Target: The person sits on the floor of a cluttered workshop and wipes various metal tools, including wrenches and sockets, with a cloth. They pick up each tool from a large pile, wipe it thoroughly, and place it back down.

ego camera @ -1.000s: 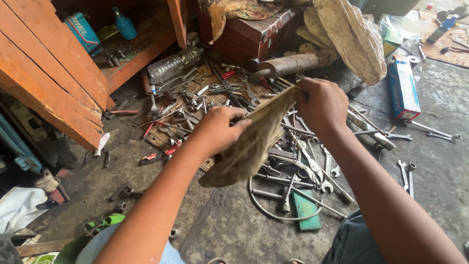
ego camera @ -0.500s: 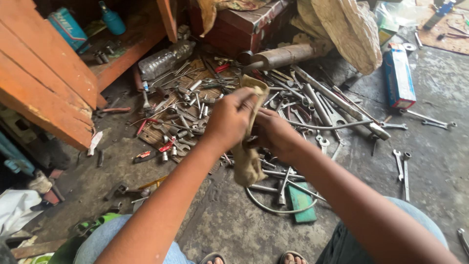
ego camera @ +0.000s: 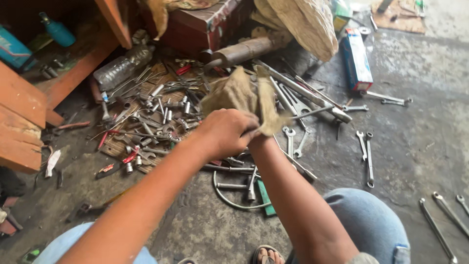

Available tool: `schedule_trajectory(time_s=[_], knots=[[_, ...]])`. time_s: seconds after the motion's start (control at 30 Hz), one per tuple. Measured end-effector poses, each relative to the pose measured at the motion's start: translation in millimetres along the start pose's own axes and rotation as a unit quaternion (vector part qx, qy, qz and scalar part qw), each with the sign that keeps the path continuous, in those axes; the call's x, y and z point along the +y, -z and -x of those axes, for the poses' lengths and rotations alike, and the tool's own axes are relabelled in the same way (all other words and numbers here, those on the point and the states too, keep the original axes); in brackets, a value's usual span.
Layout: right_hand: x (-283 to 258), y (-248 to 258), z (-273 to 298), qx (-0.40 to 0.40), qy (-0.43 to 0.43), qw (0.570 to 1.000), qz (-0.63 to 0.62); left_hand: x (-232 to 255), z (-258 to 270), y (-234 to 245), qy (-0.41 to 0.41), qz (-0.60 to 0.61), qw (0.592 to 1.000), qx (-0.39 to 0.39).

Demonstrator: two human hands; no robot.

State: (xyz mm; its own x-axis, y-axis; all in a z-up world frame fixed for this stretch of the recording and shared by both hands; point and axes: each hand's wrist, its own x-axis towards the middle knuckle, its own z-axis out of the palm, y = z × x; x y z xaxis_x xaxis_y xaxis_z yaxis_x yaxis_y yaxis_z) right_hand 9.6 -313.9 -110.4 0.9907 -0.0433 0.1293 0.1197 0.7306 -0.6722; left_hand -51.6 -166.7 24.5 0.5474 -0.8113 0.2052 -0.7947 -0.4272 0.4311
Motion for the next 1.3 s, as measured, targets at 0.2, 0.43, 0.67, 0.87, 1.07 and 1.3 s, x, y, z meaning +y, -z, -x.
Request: schedule_trajectory(time_s=[0.2,0.43,0.67,0.87,1.07,1.3], knots=[[-62,-4,-4,0.048,0.098,0.991,0.073,15,-65,29,0.014,0.139,0.975,-0.173],[-82,6,-20,0.071,0.155,0.961,0.218,11,-154,75,0.155,0.014,0.984,-0.084],[-78,16,-8,0.219,0.260,0.858,0.384,-86,-127,-13,0.156,-0.196,0.951,-0.182],[-119,50,26,0.279,0.328,0.737,0.522,-158,-27,-220,0.179,-0.073,0.955,-0.226],[-147,57,48,0.280,0.338,0.637,0.634,-176,33,-358,0.160,-0.075,0.945,-0.276],[-175,52,70,0.288,0.355,0.603,0.653,-164,57,-371,0.126,-0.173,0.972,-0.100]])
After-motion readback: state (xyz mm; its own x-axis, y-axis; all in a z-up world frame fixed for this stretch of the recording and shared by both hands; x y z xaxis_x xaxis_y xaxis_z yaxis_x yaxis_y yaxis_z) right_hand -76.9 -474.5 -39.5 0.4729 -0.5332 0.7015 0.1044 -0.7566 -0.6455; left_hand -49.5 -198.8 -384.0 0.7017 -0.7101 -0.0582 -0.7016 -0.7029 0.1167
